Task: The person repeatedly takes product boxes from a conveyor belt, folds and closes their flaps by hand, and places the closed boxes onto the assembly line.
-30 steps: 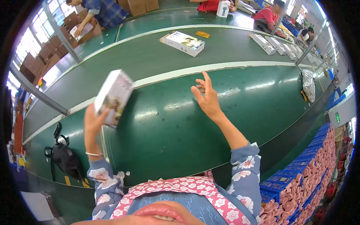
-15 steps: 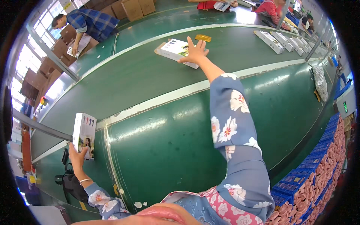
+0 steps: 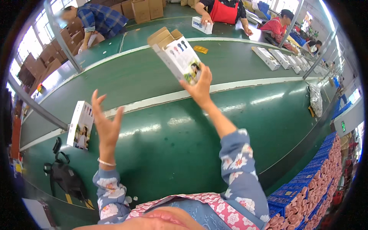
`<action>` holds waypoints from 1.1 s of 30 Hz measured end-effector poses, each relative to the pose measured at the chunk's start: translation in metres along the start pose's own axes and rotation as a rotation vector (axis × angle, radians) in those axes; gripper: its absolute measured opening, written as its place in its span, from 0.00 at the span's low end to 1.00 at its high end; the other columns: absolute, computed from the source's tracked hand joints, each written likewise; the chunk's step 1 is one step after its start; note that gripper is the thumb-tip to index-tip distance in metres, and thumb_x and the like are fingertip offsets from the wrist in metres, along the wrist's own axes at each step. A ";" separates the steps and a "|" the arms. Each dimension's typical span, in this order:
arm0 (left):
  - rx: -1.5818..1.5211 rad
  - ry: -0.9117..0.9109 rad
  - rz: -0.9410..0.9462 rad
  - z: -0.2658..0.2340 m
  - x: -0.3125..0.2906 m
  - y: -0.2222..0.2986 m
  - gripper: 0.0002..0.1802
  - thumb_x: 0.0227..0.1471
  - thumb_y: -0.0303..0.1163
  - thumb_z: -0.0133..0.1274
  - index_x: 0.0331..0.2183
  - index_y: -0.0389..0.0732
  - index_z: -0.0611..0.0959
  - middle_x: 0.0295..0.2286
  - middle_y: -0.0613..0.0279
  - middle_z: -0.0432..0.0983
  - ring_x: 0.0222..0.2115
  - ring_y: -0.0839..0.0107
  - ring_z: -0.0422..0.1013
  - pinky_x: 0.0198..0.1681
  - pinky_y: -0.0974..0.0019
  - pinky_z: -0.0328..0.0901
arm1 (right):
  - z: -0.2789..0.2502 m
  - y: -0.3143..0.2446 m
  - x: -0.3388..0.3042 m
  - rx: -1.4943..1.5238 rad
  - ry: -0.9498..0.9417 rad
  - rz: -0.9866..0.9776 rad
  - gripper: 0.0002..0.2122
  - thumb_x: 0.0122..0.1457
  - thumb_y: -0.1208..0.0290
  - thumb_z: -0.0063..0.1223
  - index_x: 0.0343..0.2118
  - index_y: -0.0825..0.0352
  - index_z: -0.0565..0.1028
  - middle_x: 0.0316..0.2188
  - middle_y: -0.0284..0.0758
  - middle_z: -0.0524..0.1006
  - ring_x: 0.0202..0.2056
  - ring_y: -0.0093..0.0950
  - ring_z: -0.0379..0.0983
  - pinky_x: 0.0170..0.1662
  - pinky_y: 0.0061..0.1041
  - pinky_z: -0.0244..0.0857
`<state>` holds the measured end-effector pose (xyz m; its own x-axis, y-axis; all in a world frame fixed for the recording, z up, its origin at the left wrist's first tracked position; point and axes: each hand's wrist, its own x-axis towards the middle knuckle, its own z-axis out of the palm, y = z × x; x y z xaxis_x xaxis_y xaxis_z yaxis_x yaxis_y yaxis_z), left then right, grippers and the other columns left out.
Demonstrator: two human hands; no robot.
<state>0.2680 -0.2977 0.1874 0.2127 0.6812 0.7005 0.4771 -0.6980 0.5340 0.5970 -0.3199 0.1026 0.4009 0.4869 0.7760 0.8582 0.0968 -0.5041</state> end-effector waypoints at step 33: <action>-0.658 -0.126 0.180 0.037 -0.120 0.088 0.42 0.45 0.44 0.62 0.56 0.39 0.60 0.48 0.55 0.60 0.47 0.63 0.62 0.48 0.63 0.64 | -0.196 -0.165 -0.033 0.302 -1.020 -0.538 0.24 0.49 0.46 0.55 0.43 0.60 0.76 0.42 0.38 0.74 0.50 0.42 0.65 0.55 0.47 0.53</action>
<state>0.3160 -0.4324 0.1327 0.3561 0.5347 0.7664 -0.1824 -0.7646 0.6182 0.5047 -0.5218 0.2343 -0.5441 0.7738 0.3244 0.6734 0.6334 -0.3812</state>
